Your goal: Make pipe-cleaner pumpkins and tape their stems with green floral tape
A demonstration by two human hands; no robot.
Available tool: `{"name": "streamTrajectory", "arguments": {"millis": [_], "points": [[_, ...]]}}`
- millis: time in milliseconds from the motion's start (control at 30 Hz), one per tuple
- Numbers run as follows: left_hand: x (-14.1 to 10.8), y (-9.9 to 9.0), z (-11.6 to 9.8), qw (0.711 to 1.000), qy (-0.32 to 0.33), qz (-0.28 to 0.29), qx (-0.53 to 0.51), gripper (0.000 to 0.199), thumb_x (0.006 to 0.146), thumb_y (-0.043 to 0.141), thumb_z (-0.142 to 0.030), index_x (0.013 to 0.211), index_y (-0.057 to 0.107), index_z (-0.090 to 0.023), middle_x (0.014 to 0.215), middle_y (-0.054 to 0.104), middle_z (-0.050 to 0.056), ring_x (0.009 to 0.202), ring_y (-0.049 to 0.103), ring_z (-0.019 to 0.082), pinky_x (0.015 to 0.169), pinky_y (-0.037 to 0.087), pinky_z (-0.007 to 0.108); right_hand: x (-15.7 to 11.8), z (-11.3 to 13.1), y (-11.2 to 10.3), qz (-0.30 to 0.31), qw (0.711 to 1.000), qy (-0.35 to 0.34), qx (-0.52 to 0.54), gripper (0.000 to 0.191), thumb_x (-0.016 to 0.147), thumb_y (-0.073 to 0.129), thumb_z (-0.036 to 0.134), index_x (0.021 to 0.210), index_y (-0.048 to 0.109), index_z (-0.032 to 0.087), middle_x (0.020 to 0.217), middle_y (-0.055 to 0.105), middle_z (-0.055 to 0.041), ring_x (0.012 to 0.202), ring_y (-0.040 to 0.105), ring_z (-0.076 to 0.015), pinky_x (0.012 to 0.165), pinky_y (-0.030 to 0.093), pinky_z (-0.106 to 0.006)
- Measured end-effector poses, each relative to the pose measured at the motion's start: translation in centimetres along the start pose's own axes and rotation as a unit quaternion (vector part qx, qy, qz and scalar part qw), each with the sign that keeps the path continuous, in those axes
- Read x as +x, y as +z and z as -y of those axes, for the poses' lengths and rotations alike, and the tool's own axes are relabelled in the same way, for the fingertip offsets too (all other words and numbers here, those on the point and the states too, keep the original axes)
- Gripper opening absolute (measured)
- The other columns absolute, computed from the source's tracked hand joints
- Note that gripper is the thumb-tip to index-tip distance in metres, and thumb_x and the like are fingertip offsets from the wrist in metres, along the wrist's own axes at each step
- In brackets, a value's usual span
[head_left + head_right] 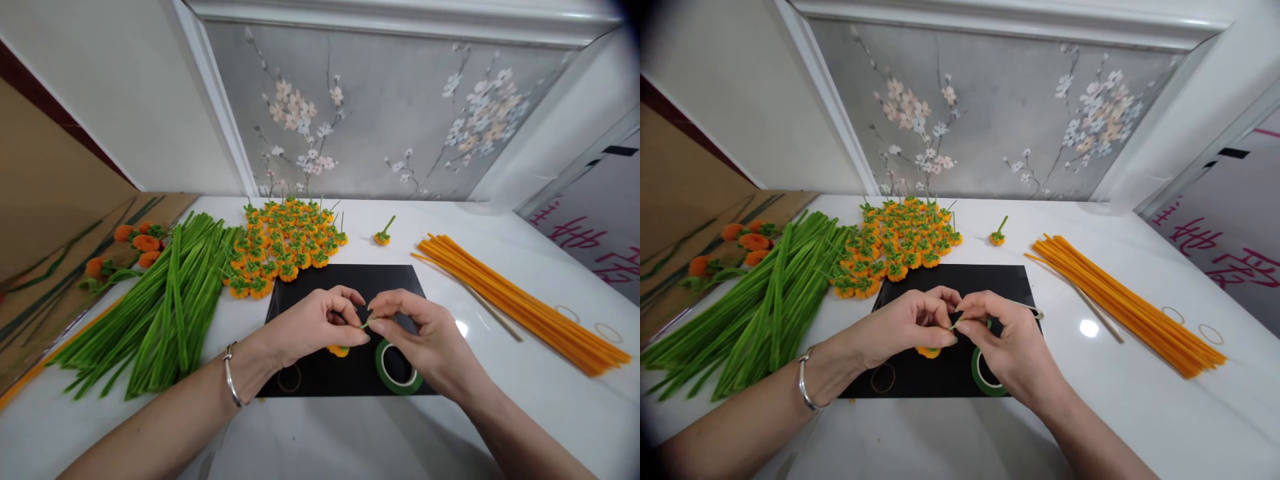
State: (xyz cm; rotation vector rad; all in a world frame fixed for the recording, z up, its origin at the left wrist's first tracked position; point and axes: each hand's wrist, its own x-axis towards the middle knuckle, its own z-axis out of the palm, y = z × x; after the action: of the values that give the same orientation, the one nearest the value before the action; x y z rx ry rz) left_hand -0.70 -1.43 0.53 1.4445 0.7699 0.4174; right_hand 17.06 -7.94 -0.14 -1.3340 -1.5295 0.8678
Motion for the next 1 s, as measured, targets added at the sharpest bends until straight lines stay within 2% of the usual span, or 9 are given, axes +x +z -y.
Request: {"name": "streamTrajectory", "arguments": {"millis": [100, 200, 267, 367, 433, 567, 800, 1000], "points": [[0.2, 0.0, 0.4, 0.999, 0.013, -0.018, 0.031, 0.014, 0.066, 0.074, -0.02, 0.058, 0.063, -0.015, 0.101, 0.056, 0.007, 0.106, 0.052, 0.022, 0.076, 0.043, 0.029, 0.1, -0.3, 0.2, 0.0, 1.0, 0.002, 0.007, 0.007, 0.08, 0.062, 0.019, 0.086, 0.065, 0.021, 0.08, 0.069, -0.0015, 0.074, 0.064, -0.0151, 0.069, 0.051, -0.026], [0.4, -0.1, 0.7, 0.999, 0.013, -0.022, 0.038, 0.015, 0.065, 0.076, -0.023, 0.062, 0.064, -0.014, 0.108, 0.055, 0.007, 0.097, 0.056, 0.019, 0.074, 0.043, 0.028, 0.2, -0.5, 0.3, -0.01, 1.0, -0.004, 0.002, 0.005, 0.08, 0.061, 0.019, 0.083, 0.065, 0.021, 0.079, 0.069, -0.0016, 0.073, 0.063, -0.015, 0.069, 0.051, -0.025], [0.6, -0.2, 0.8, 1.0, 0.013, 0.006, 0.028, 0.013, 0.069, 0.074, -0.026, 0.07, 0.068, -0.014, 0.109, 0.055, 0.006, 0.092, 0.057, 0.017, 0.077, 0.044, 0.028, 0.4, -0.7, 0.4, -0.018, 1.0, -0.01, 0.003, 0.005, 0.08, 0.061, 0.019, 0.081, 0.066, 0.02, 0.079, 0.069, -0.0016, 0.072, 0.063, -0.0147, 0.068, 0.051, -0.025], [1.0, -0.7, 0.8, 0.998, 0.021, 0.06, 0.004, 0.018, 0.081, 0.064, -0.032, 0.081, 0.072, -0.015, 0.105, 0.059, 0.006, 0.096, 0.056, 0.016, 0.086, 0.042, 0.028, 0.6, -1.2, 0.6, -0.026, 0.999, -0.02, 0.018, 0.007, 0.081, 0.06, 0.019, 0.083, 0.066, 0.02, 0.081, 0.07, -0.002, 0.074, 0.064, -0.015, 0.068, 0.052, -0.026], [1.3, -0.9, 0.8, 0.997, 0.022, 0.074, -0.014, 0.021, 0.083, 0.061, -0.032, 0.08, 0.073, -0.015, 0.103, 0.061, 0.006, 0.094, 0.056, 0.015, 0.087, 0.041, 0.027, 0.8, -1.6, 0.8, -0.035, 0.999, -0.027, 0.02, 0.009, 0.08, 0.06, 0.019, 0.086, 0.067, 0.02, 0.084, 0.07, -0.0027, 0.076, 0.065, -0.0156, 0.07, 0.052, -0.026], [1.7, -1.2, 1.1, 0.998, 0.025, 0.045, -0.024, 0.013, 0.077, 0.068, -0.027, 0.076, 0.075, -0.016, 0.107, 0.06, 0.007, 0.096, 0.056, 0.017, 0.088, 0.041, 0.028, 1.1, -2.3, 1.2, -0.071, 0.997, -0.039, -0.01, 0.009, 0.078, 0.062, 0.019, 0.084, 0.069, 0.021, 0.089, 0.072, -0.0025, 0.078, 0.066, -0.0162, 0.073, 0.053, -0.027], [1.8, -1.1, 1.2, 0.999, 0.039, -0.02, -0.013, 0.004, 0.068, 0.074, -0.019, 0.067, 0.071, -0.015, 0.104, 0.056, 0.007, 0.103, 0.053, 0.019, 0.084, 0.042, 0.028, 1.1, -2.1, 1.4, -0.095, 0.995, 0.005, 0.03, 0.01, 0.074, 0.069, 0.025, 0.083, 0.07, 0.02, 0.082, 0.073, -0.0034, 0.073, 0.068, -0.0178, 0.071, 0.055, -0.03], [1.8, -1.0, 1.4, 0.996, 0.064, -0.05, 0.026, 0.008, 0.067, 0.073, -0.019, 0.067, 0.067, -0.013, 0.111, 0.052, 0.007, 0.089, 0.058, 0.016, 0.076, 0.045, 0.029, 1.3, -2.1, 1.4, -0.09, 0.994, 0.021, 0.058, 0.014, 0.074, 0.07, 0.028, 0.084, 0.069, 0.019, 0.08, 0.073, -0.0041, 0.073, 0.068, -0.0184, 0.069, 0.054, -0.03]]}}
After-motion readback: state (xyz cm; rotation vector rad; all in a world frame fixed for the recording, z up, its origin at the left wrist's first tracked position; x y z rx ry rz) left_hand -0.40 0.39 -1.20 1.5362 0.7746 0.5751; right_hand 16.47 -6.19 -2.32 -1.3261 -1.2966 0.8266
